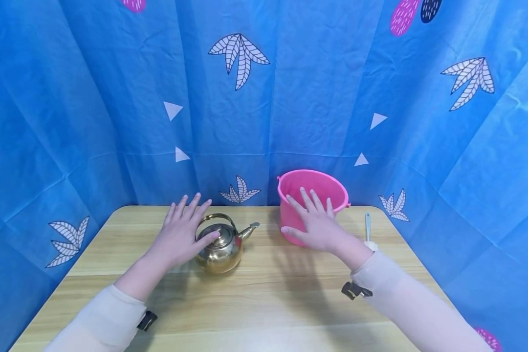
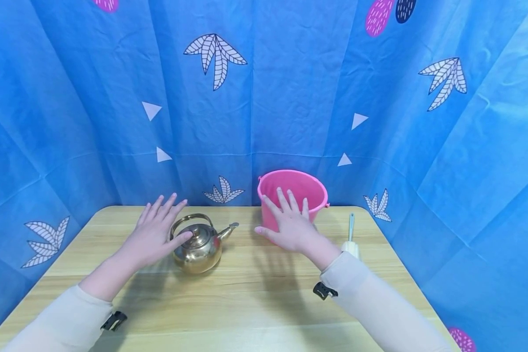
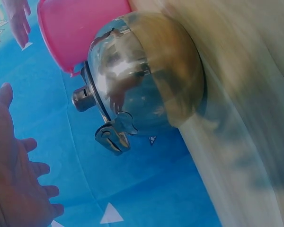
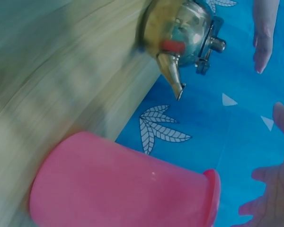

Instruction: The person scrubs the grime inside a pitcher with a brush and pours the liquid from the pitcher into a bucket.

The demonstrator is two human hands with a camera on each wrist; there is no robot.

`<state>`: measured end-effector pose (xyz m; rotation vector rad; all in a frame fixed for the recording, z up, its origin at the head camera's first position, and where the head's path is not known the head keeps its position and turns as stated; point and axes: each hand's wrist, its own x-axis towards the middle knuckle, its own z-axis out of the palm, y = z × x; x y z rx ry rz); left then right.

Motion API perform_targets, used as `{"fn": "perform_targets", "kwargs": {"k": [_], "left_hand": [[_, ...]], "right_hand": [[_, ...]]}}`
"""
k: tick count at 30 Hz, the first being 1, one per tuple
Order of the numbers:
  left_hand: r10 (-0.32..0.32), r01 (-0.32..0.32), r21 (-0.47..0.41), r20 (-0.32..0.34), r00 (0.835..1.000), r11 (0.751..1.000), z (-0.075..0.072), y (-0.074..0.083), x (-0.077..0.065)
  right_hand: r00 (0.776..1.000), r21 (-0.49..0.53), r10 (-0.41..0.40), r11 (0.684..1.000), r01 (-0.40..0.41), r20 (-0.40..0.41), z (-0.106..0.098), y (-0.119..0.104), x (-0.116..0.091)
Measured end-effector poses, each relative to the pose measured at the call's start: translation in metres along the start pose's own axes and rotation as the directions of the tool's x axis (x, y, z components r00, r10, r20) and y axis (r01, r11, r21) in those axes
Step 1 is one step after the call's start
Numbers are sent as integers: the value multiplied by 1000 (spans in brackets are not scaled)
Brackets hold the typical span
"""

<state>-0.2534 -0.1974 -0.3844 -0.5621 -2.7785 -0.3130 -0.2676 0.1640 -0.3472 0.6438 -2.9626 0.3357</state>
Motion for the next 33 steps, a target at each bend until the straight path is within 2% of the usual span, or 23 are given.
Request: {"fn": "perform_targets", "kwargs": {"k": [14, 33], "left_hand": [[-11, 10, -37, -22, 1000, 999, 3, -4, -6], [-50, 46, -89, -40, 998, 995, 10, -9, -14]], "right_hand": [[1000, -11, -20, 1000, 19, -18, 4, -9, -2], [999, 8, -32, 999, 32, 6, 13, -20, -1]]}}
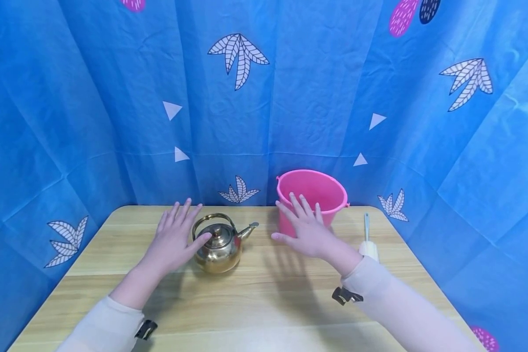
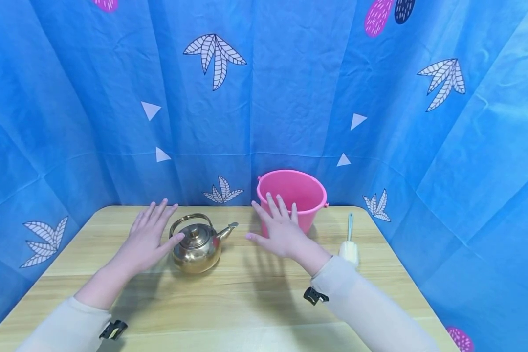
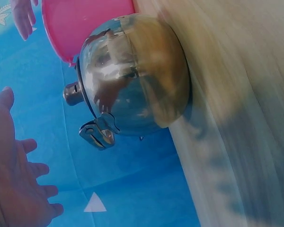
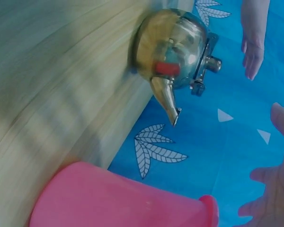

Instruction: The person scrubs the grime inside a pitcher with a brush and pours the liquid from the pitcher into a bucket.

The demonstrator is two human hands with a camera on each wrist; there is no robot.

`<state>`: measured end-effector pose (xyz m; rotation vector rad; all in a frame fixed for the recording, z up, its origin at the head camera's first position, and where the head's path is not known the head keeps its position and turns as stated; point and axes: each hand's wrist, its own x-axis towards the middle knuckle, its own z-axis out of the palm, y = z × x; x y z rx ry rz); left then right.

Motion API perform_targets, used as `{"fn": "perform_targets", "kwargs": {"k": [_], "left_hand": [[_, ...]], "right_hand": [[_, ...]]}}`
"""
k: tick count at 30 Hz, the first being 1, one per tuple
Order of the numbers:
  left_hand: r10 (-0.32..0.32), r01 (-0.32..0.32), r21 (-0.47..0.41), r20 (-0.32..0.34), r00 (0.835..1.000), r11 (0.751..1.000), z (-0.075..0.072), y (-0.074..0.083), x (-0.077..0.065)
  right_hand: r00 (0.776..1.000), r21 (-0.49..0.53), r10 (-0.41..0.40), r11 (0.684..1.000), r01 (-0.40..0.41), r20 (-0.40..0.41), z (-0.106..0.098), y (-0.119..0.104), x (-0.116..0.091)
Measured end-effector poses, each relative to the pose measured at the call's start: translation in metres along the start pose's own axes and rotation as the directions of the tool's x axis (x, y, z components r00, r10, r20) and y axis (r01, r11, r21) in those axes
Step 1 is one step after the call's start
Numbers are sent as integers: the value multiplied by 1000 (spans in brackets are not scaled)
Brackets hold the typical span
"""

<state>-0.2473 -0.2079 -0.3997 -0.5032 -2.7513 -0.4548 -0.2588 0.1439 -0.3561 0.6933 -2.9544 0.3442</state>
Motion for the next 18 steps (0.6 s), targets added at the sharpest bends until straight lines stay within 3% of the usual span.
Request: {"fn": "perform_targets", "kwargs": {"k": [9, 18], "left_hand": [[-11, 11, -9, -4, 1000, 1000, 4, -3, -3], [-49, 47, -85, -18, 999, 995, 6, -8, -5]], "right_hand": [[1000, 26, -15, 1000, 14, 12, 4, -3, 1], [1000, 35, -25, 999, 25, 16, 6, -7, 3]]}}
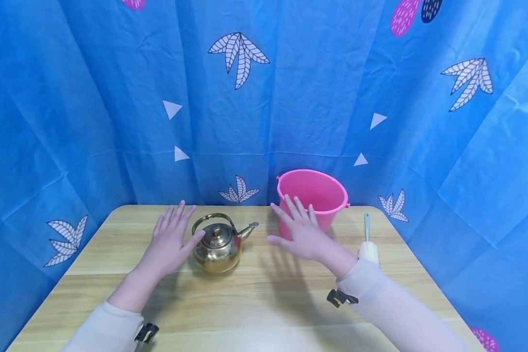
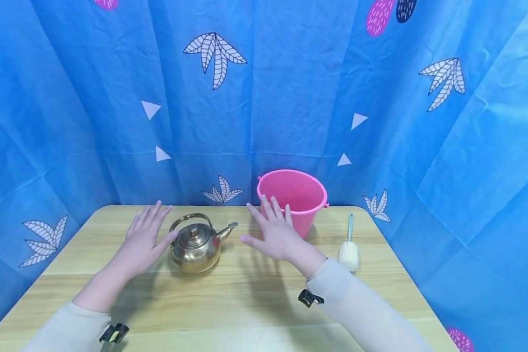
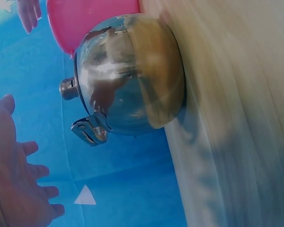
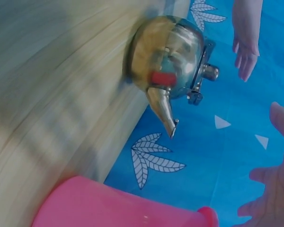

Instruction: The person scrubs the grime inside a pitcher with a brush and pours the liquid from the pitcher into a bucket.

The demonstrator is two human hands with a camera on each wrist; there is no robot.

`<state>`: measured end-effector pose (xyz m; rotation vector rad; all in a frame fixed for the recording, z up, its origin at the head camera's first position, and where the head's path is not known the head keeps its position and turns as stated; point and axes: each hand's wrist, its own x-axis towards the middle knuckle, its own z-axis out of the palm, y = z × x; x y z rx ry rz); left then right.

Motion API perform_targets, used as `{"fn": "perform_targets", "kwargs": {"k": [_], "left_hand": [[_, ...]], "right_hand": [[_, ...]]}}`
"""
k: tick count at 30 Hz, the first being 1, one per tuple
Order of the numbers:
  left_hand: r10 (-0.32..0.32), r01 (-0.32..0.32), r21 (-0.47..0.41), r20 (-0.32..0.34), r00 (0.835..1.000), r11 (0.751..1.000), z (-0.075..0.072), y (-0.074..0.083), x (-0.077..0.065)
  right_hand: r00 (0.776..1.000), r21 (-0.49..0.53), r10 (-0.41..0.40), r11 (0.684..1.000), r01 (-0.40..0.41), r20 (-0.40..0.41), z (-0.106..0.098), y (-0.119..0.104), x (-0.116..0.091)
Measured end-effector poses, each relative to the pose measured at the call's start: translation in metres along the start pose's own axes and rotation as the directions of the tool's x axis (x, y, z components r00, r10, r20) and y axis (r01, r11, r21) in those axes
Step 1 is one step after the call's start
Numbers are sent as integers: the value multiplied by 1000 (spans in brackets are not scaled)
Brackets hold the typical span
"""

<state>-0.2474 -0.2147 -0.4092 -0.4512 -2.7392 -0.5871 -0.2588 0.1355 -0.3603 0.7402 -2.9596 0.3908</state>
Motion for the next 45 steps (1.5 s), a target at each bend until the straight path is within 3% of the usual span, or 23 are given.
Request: {"fn": "perform_targets", "kwargs": {"k": [33, 45], "left_hand": [[-112, 105, -155, -43, 993, 982, 12, -1, -15], [-196, 180, -212, -53, 979, 961, 20, -4, -15]], "right_hand": [[998, 31, -62, 998, 62, 4, 14, -15, 8], [996, 117, -84, 990, 81, 24, 20, -24, 12]]}}
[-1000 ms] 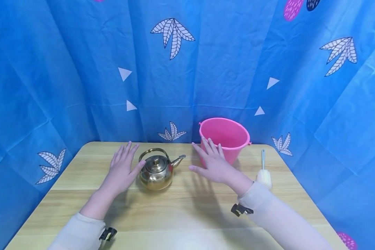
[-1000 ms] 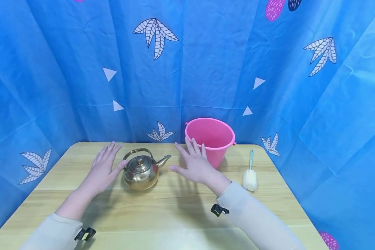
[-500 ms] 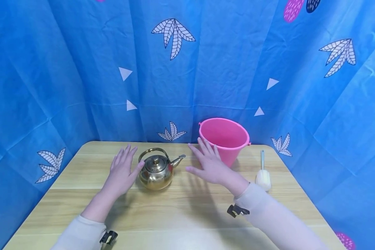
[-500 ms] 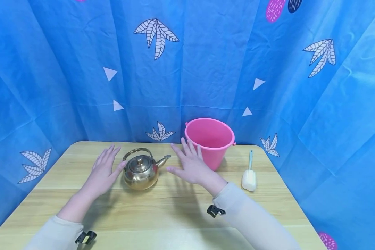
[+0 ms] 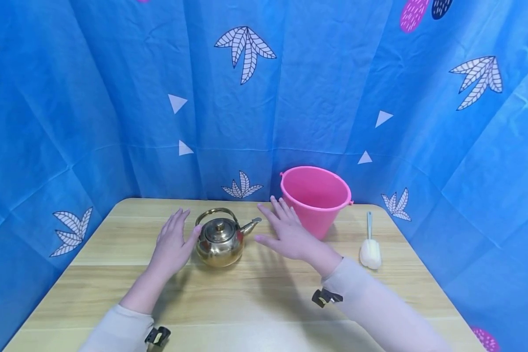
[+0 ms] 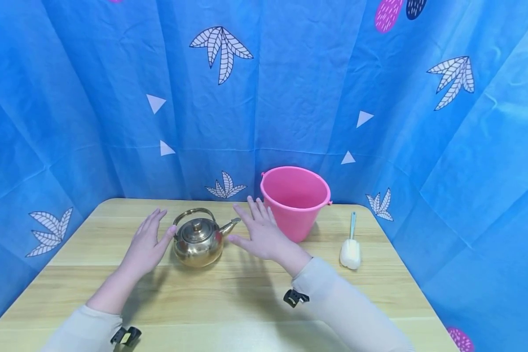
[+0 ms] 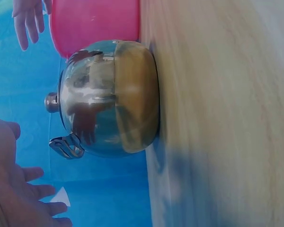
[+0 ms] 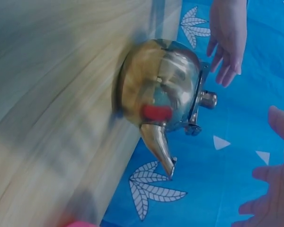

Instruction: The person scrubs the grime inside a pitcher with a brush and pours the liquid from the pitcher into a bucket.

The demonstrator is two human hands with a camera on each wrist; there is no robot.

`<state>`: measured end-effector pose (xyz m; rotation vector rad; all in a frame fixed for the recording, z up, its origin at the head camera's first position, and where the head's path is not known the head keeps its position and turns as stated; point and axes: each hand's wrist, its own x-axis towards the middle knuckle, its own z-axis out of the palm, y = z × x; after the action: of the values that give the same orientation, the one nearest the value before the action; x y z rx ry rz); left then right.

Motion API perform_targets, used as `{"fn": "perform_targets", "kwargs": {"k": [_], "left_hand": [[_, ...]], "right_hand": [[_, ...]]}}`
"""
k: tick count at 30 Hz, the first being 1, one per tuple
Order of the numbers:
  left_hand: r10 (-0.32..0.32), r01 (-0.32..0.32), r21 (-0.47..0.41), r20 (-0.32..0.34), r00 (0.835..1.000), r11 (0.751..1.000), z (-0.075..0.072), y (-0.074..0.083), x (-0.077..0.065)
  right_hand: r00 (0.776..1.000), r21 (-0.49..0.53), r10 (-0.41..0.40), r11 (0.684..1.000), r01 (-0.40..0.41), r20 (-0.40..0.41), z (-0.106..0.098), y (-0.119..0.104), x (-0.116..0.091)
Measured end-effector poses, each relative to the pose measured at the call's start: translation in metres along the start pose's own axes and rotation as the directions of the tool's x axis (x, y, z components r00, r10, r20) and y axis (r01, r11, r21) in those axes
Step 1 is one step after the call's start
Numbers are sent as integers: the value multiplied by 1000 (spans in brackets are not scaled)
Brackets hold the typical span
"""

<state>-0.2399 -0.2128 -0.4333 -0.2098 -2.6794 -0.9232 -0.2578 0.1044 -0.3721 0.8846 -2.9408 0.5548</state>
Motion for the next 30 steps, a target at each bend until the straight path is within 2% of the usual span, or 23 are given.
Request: {"fn": "perform_targets", "kwargs": {"k": [13, 16, 23, 30], "left_hand": [[-33, 32, -39, -23, 999, 999, 4, -1, 1], [-57, 56, -55, -8, 998, 997, 4, 0, 1], [-153, 157, -105, 50, 987, 982, 4, 2, 0], [-190, 199, -142, 80, 979, 970, 7, 2, -1]], "right_hand": [[1000, 52, -22, 998, 22, -7, 8, -4, 8], [1000, 75, -28, 997, 29, -15, 9, -6, 10], [998, 99, -51, 994, 54, -30, 14, -13, 17], [997, 131, -59, 989, 65, -50, 18, -18, 22]]}}
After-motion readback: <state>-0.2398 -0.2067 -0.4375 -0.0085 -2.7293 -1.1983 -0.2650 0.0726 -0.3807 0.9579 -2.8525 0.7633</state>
